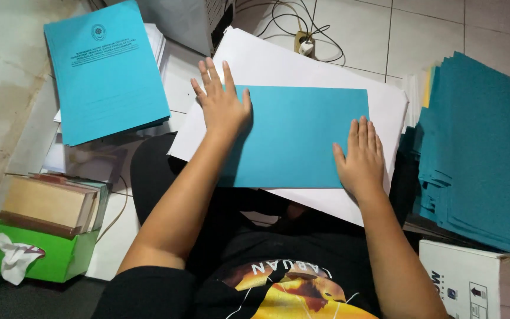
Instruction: Manually folding blue paper folders using a white sheet as a template on the floor.
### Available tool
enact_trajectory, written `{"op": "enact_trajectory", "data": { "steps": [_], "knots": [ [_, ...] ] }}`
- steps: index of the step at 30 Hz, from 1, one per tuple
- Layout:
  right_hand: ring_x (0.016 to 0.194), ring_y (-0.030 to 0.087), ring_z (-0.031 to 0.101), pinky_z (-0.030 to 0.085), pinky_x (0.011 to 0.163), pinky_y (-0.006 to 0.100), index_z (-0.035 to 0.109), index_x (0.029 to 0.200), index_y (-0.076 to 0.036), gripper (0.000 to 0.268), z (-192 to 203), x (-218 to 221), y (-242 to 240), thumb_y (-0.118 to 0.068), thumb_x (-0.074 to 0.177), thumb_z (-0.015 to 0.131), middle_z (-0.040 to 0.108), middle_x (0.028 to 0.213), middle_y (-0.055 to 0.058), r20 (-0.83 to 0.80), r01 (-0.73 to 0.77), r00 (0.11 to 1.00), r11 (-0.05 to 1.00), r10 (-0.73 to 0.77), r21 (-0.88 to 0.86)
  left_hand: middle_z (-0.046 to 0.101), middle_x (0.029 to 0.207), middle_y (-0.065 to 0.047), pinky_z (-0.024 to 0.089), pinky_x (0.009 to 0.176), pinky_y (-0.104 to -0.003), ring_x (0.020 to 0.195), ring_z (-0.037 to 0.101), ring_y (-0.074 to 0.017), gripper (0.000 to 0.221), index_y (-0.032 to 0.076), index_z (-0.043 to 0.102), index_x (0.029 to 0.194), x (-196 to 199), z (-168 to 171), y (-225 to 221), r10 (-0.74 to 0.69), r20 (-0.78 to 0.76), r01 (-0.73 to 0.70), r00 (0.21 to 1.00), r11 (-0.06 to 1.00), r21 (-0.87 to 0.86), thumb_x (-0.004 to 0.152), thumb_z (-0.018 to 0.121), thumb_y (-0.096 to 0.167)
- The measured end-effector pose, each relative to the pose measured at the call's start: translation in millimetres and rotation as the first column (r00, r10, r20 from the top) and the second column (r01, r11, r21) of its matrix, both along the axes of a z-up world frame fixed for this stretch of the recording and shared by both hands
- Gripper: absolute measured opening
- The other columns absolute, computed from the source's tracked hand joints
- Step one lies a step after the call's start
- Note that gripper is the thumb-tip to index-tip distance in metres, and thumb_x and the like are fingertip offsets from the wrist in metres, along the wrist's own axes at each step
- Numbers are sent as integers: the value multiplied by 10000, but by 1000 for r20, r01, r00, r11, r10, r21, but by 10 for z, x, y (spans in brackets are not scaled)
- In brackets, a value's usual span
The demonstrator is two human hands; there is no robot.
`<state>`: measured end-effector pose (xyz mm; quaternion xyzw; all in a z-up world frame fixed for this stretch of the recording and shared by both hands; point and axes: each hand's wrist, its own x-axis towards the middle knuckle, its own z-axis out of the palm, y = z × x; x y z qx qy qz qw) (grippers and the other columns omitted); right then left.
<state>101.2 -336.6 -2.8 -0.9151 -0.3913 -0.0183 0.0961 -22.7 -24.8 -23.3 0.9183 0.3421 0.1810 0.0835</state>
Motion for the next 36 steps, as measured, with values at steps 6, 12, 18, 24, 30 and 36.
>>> {"op": "enact_trajectory", "data": {
  "steps": [6, 12, 18, 24, 30, 36],
  "knots": [
    [1575, 380, 102, 48, 1273, 498, 217, 1623, -11, 783, 164, -349, -333, -533, 1045, 302, 172, 1689, 253, -148, 28, 988, 986, -52, -164, 300, 1610, -300, 148, 1140, -718, 1501, 232, -507, 779, 121, 406, 1563, -939, 296, -1138, -329, -130, 327, 935, 944, -30, 934, 523, 566],
    [1580, 371, 78, 23, 1267, 519, 192, 1639, -67, 768, 46, -214, -285, -535, 1041, 302, 135, 1701, 233, -139, -55, 990, 981, 30, -185, 333, 1603, -251, 302, 1142, -622, 1460, 336, -473, 973, 211, 352, 1592, -1285, 378, -1184, -427, -270, 449, 863, 893, 26, 766, 794, 474],
    [1581, 319, 91, 21, 1264, 509, 201, 1643, -148, 736, 119, -231, -301, -566, 1045, 298, 138, 1706, 175, -208, -50, 978, 991, 22, -128, 484, 1515, -239, 460, 1039, -554, 1358, 519, -425, 869, 132, 504, 1483, -1174, 426, -870, -533, -378, 533, 757, 838, -114, 710, 887, 237],
    [1557, 227, 242, 117, 1282, 402, 331, 1568, -103, 977, 831, -62, -648, -769, 855, 261, 293, 1685, 94, -826, 593, 324, 581, 461, 557, 694, 1284, -147, 597, 793, -432, 1102, 716, -296, 498, 128, 632, 1318, -1348, 482, -874, -540, -328, 546, 776, 834, -82, 882, 739, 342],
    [1276, 307, 623, 414, 1190, 466, 529, 1430, -32, 608, 429, 38, -740, -475, 1014, 503, 638, 1350, 213, -713, 814, 320, 205, 624, 544, 767, 1124, -55, 591, 757, -351, 995, 745, -237, 268, 140, 661, 1193, -1461, 889, -867, -577, 52, 561, 815, 808, 183, 935, 594, 109],
    [1081, 113, 473, 110, 1292, 470, 234, 1631, -63, 939, 130, -110, -378, -243, 835, 697, 467, 1144, 48, -690, 575, 332, 441, 644, 689, 764, 865, 38, 596, 649, -303, 738, 748, -225, 239, 205, 718, 1114, -1585, 1375, -1181, -416, 581, 470, 700, 881, 64, 1017, 519, 116]
  ]
}}
